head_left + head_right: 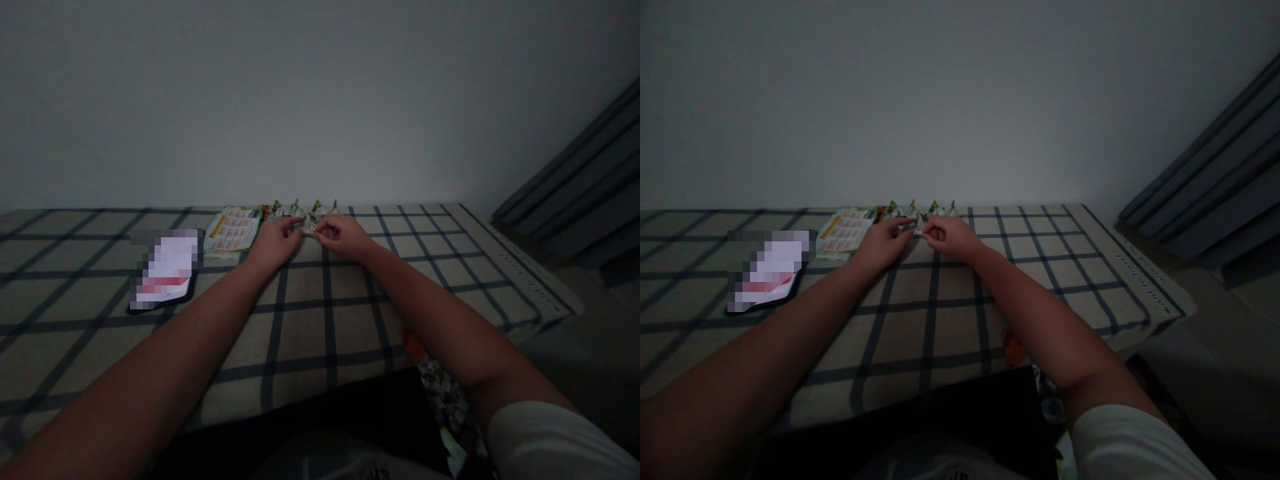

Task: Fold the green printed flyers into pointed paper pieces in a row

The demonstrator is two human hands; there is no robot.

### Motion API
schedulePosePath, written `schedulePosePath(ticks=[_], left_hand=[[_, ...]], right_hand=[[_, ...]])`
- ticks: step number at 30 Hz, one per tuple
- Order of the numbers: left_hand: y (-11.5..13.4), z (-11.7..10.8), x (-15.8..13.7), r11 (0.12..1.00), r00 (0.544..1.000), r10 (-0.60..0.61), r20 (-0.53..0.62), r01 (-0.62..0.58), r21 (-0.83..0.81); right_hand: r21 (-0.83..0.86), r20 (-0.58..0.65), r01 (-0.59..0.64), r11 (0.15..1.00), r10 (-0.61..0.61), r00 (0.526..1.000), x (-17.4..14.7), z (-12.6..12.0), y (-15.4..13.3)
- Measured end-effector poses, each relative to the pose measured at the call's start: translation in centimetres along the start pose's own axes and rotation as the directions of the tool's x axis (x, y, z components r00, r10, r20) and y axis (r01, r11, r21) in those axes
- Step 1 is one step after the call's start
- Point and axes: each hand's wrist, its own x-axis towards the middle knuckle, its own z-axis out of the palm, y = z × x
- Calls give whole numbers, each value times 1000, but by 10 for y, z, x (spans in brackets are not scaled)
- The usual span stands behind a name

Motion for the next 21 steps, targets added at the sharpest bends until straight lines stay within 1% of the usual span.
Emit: schedulePosePath(ticks=[5,8,10,12,15,19,21], left_hand=[[0,0,-1,999,997,39,73,-42,28],[1,0,-3,998,996,37,85,-40,41],[1,-1,-3,998,995,34,89,-38,47],[0,0,-3,998,995,41,89,-46,49],[-3,0,-3,996,994,67,90,-72,47],[-6,1,-2,996,992,68,101,-73,43],[-5,1,-2,997,992,59,111,-64,45]], right_hand=[[-61,-2,-18,998,17,1000,-1,-2,1],[-133,-73,-54,990,45,996,-2,-8,0],[-201,-153,-130,971,100,983,-2,-15,0],[-247,-227,-230,941,174,958,-3,-23,1],[-311,-314,-353,882,255,914,-4,-33,6],[-402,-348,-470,786,344,872,-4,-35,16],[-435,-344,-496,751,370,863,-4,-34,20]])
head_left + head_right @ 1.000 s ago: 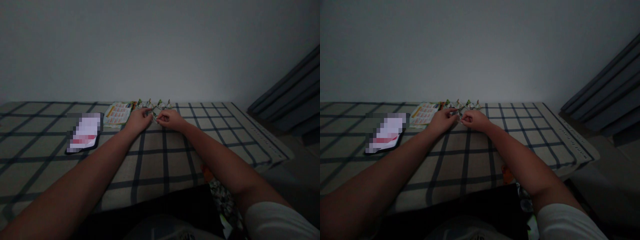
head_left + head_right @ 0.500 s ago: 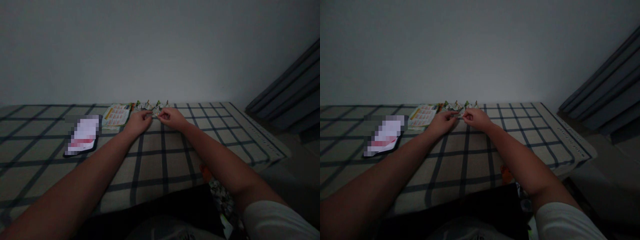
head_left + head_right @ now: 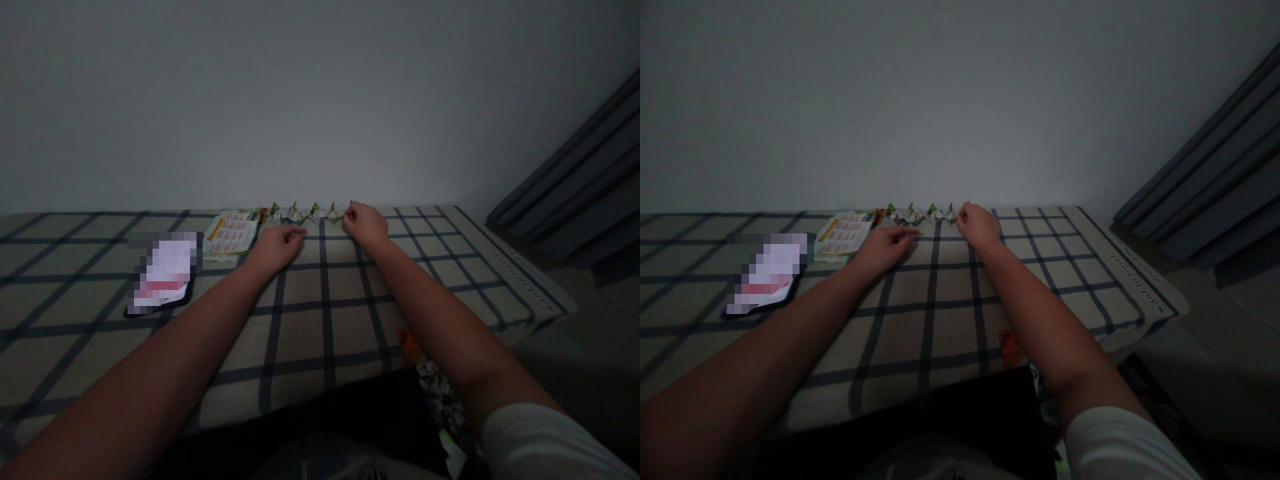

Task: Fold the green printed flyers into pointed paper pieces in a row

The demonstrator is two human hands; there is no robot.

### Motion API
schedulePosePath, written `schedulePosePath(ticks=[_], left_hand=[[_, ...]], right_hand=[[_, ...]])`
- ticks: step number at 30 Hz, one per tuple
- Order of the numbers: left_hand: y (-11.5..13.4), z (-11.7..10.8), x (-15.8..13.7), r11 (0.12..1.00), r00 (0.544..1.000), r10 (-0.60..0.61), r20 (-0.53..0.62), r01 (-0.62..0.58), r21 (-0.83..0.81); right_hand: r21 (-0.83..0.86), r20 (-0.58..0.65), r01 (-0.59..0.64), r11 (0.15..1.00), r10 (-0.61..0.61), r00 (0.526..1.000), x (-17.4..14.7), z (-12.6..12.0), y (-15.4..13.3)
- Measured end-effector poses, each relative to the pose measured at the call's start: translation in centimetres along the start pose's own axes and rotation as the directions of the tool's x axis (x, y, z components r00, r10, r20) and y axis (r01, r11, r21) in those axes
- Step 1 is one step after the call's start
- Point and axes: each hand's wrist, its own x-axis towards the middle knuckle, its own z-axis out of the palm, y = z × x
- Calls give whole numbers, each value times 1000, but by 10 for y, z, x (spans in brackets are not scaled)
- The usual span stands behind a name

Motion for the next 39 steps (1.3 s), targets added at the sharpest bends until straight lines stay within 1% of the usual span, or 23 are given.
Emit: schedulePosePath(ticks=[5,8,11,13,17,19,24,30,34,36,37,38,39], left_hand=[[0,0,1,1000,1000,-15,7,15,9],[0,1,0,1000,1000,11,11,-11,-18],[2,2,-1,997,998,64,29,-63,-34],[5,2,-3,993,991,111,72,-107,-47],[10,1,-4,973,966,229,122,-226,-38],[10,1,-3,965,955,262,138,-261,-26],[8,3,-2,963,947,264,184,-269,4],[8,3,-2,965,949,253,187,-261,16],[9,1,-3,967,956,244,161,-252,35],[11,-2,-3,968,966,226,124,-237,78],[12,-4,-3,969,973,212,91,-222,112],[13,-7,-3,966,979,199,50,-205,155],[15,-11,-3,966,986,169,-6,-164,200]], right_hand=[[-67,36,-58,996,61,997,0,3,0],[-70,60,-76,995,81,995,-1,2,-2],[-63,77,-73,995,78,994,-2,1,-4],[-64,82,-72,995,77,994,-2,1,-5],[-83,91,-88,993,96,991,-2,1,-5],[-93,93,-92,991,100,991,-1,1,-3],[-92,101,-82,992,92,991,0,3,0],[-69,75,-60,996,65,995,-2,2,-2],[-22,67,9,1000,-8,998,-6,-2,-13],[14,97,114,993,-115,989,-9,-2,-20],[41,119,185,982,-189,975,-11,-1,-23],[74,152,259,963,-268,951,-13,0,-26],[98,176,312,945,-325,929,-14,2,-29]])
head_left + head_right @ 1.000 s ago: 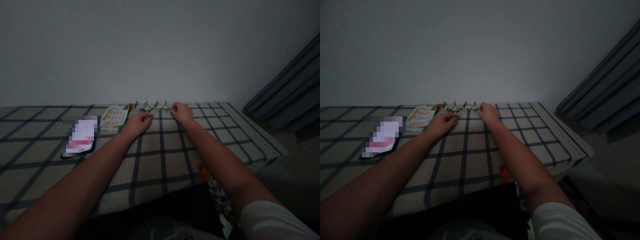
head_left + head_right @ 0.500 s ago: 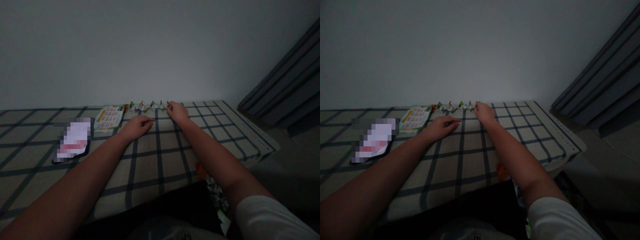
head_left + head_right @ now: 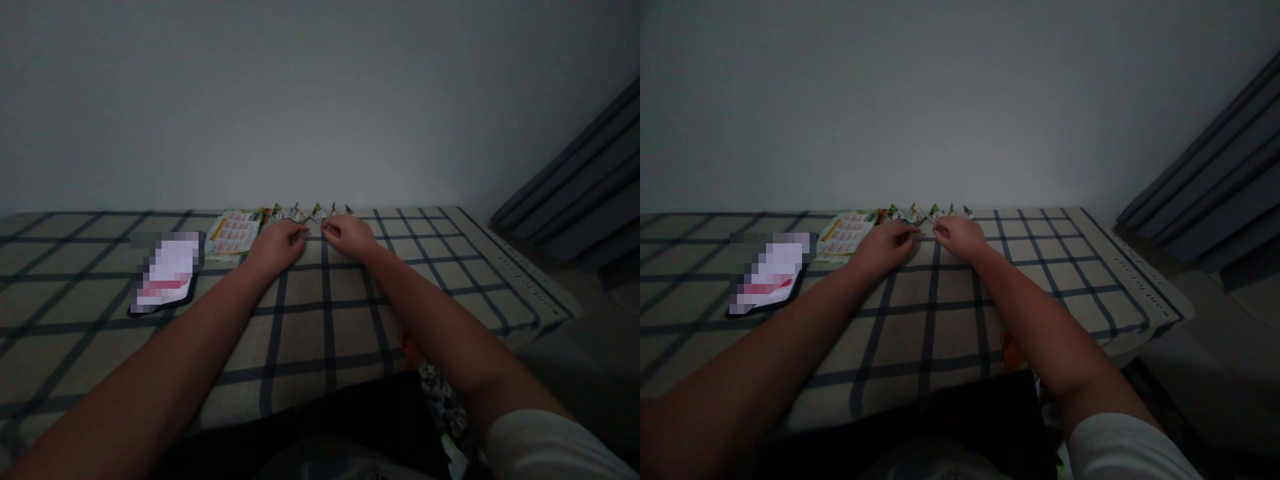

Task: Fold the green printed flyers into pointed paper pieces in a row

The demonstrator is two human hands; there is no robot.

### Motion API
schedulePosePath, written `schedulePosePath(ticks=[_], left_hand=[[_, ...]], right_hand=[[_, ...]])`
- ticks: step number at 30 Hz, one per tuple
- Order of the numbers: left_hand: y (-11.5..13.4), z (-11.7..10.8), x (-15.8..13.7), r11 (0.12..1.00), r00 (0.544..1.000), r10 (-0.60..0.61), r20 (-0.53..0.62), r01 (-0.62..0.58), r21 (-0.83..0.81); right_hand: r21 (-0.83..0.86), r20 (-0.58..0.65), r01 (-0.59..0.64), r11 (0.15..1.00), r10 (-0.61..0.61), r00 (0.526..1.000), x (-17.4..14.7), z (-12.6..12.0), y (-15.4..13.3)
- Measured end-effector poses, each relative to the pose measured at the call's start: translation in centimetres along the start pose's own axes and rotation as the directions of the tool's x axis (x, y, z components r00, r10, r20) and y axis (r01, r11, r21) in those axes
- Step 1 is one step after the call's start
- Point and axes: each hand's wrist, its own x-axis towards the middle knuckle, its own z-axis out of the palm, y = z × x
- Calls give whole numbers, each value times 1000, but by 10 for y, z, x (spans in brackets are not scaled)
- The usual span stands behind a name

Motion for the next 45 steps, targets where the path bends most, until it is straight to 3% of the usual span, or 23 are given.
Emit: schedulePosePath(ticks=[3,6,14,21,28,33,39,45], left_hand=[[-1,-14,0,978,983,-123,-136,143,150],[-7,-26,-1,923,959,-228,-167,268,277],[-23,-27,1,835,922,-383,-58,372,404],[-29,-26,1,870,949,-303,-81,311,382],[-34,-23,1,878,935,-348,-64,349,328],[-32,-25,0,864,937,-328,-115,347,365],[-36,-24,1,850,920,-389,-49,379,366],[-36,-25,1,841,911,-406,-80,406,359]], right_hand=[[39,65,154,987,-156,986,-1,6,-7],[80,133,217,973,-226,965,0,12,-8],[166,137,244,956,-267,954,1,16,-3],[200,136,239,950,-268,954,3,17,-2],[200,149,215,956,-246,958,2,17,-3],[206,140,234,950,-265,954,4,19,0],[218,148,219,951,-254,956,3,20,-1],[217,138,222,951,-255,957,3,20,-1]])
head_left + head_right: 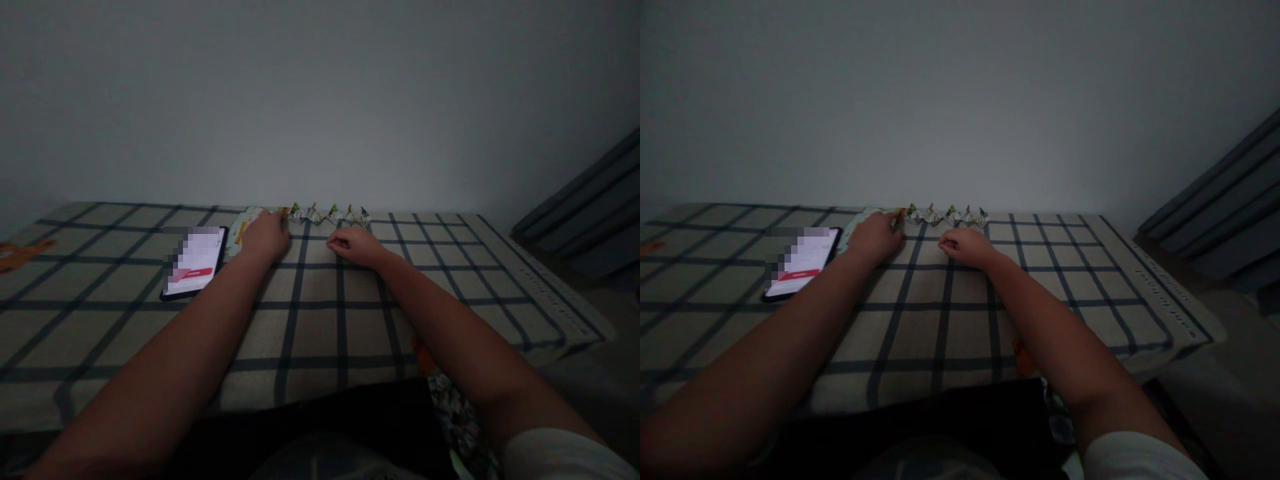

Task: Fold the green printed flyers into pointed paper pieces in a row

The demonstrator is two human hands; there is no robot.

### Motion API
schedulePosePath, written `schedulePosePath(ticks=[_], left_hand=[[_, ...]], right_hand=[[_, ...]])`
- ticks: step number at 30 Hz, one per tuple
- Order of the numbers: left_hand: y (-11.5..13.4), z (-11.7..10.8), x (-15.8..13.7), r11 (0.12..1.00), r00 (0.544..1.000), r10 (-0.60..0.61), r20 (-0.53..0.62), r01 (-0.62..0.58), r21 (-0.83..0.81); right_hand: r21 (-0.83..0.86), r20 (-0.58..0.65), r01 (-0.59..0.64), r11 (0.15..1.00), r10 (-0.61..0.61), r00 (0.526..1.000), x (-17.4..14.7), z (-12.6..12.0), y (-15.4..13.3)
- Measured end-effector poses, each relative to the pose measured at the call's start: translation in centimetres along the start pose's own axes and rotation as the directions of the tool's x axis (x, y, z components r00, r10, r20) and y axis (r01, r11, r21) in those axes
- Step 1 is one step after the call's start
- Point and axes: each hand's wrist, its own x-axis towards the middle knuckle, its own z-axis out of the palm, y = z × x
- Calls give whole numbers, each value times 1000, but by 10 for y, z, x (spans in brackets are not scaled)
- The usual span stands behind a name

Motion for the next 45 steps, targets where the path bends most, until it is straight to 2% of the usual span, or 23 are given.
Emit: schedulePosePath(ticks=[2,6,13,18,21,24,29,33,37,41,43,45], left_hand=[[0,-1,-1,1000,1000,-6,-8,6,7],[-1,-1,-1,1000,999,-1,46,1,0],[-1,1,1,997,1000,25,-2,-25,-71],[15,-17,-10,984,997,22,-76,-35,-177],[33,-32,-25,963,989,66,-134,-99,-252],[49,-37,-40,930,971,174,-165,-217,-295],[60,-25,-52,857,915,382,-131,-404,-319],[61,-8,-48,814,878,457,-146,-478,-329],[58,4,-42,717,838,514,-184,-538,-444],[54,5,-40,662,821,494,-285,-568,-489],[51,3,-37,676,831,415,-371,-555,-485],[48,1,-33,708,847,278,-452,-499,-499]], right_hand=[[4,-4,0,1000,0,1000,0,0,0],[10,2,-11,1000,11,1000,0,-1,-1],[12,5,-3,1000,3,1000,0,-2,-3],[59,-16,0,998,1,1000,1,0,0],[189,-69,7,982,6,998,2,2,1],[407,-113,12,913,37,993,3,5,1],[701,-35,-65,710,125,992,9,11,0],[787,1,-91,610,147,989,10,10,-1],[803,10,-119,584,187,982,9,5,-3],[830,-37,-144,539,310,950,10,3,1],[835,-84,-139,532,373,924,10,2,4],[846,-130,-122,519,422,897,10,1,8]])
